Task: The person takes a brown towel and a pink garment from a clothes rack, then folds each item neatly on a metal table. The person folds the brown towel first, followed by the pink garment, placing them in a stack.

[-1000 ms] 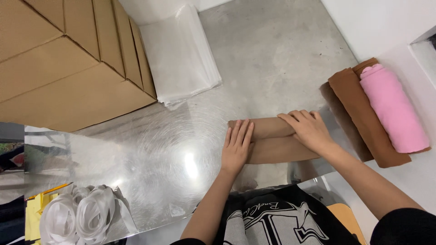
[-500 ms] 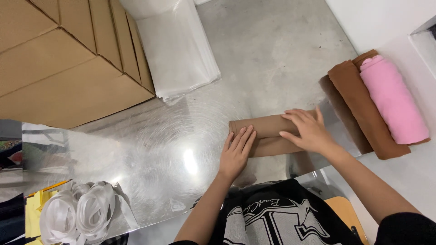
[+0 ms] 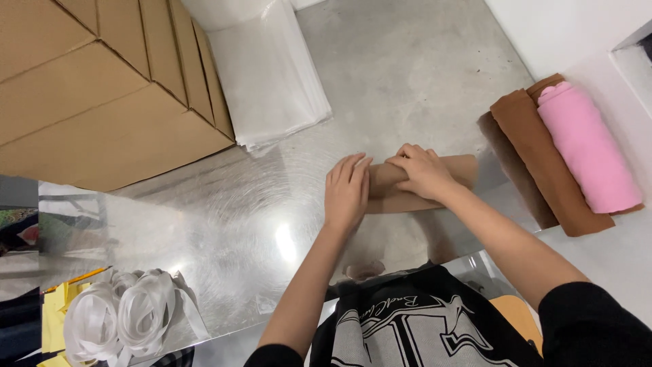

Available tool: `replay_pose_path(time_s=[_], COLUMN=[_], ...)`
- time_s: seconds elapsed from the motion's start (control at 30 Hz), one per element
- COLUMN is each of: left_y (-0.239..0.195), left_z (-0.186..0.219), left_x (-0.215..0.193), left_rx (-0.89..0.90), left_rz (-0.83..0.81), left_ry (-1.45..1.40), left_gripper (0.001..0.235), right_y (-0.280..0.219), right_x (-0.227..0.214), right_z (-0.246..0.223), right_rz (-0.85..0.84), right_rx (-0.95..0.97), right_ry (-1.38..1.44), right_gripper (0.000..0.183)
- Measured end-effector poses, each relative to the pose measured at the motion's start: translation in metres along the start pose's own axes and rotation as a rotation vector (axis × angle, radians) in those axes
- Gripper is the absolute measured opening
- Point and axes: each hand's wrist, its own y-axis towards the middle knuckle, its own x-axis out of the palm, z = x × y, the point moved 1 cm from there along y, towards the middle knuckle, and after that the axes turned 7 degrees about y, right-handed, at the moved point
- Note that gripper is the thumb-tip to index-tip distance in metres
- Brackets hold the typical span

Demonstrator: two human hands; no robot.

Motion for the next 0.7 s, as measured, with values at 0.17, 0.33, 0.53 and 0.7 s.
replay_pose_path(time_s=[0.17,0.33,0.53,0.7], left_y=[0.017,-0.022,-0.065,-0.086], left_z=[0.008,-0.002,0.001,-0.002], left_x=[0.029,0.059,0.039,0.041], left_rx=[0.031,0.094,0.196,0.223], left_rz=[-0.036,-0.024,0.05,0.045], left_ry=[0.107,0.22,0.185,0.208], left_gripper=[0.037,0.037,0.041,0.054], right_y=[-0.036,-0.075,-0.098,-0.093], right_x=[0.039,0.068,0.035,-0.008], right_z=[-0.011,-0.035,-0.031,-0.006], right_rz=[0.272,0.447,0.349,-0.11], right_rx=[-0.09,-0.13,-0.162,0.0], right_ry=[-0.141,-0.208,-0.067,0.032], right_gripper=[0.065,0.081,0.051,0.068])
